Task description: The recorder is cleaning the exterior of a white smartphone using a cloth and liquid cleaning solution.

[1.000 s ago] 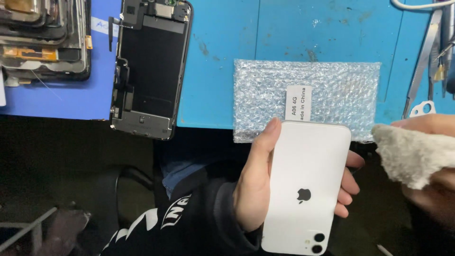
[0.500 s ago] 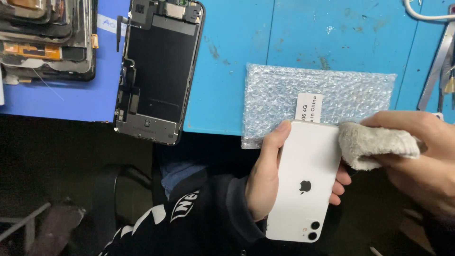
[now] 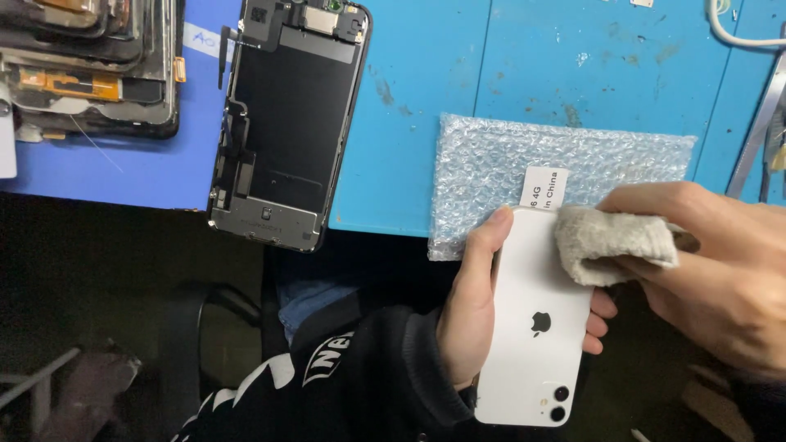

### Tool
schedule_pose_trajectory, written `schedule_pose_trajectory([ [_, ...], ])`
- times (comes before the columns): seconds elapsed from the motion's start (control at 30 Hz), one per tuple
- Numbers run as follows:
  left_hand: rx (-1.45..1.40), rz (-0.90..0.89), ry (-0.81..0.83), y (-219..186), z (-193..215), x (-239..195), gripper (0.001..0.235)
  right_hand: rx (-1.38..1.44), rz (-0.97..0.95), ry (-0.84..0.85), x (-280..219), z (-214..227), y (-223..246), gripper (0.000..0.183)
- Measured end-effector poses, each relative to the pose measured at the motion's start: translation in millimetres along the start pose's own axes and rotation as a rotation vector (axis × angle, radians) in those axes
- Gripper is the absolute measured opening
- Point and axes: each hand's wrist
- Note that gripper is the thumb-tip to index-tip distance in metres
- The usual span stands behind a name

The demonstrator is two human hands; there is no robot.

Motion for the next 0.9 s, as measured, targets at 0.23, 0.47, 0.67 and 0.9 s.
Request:
schedule_pose_trajectory([
  [0.23, -0.164, -0.074, 0.095, 1.3, -0.7, -0.6, 0.087, -0.077, 0.097, 0.047, 8.3, 8.6, 8.9, 0.037],
  [0.47, -0.029, -0.036, 0.070, 2.2, 3.4, 0.0, 0.090, -0.014, 0.037, 0.051, 16.0, 7.7, 19.3, 0.037],
  [0.67, 0.079, 0.019, -0.059, -7.6, -6.1, -0.8, 0.090, -0.024, 0.098, 0.002, 2.1, -5.3, -2.6, 0.034],
  [0.9, -0.029, -0.032, 0.036, -6.6, -6.0, -1.0, 0.090, -0.056, 0.069, 0.057, -0.9, -1.7, -1.5, 0.043],
])
Point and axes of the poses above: each hand's wrist, its own x-axis towards the middle knuckle, its own z-axis out of the back of the hand, y = z × x, and after that the axes turned 9 degrees about y, right-handed
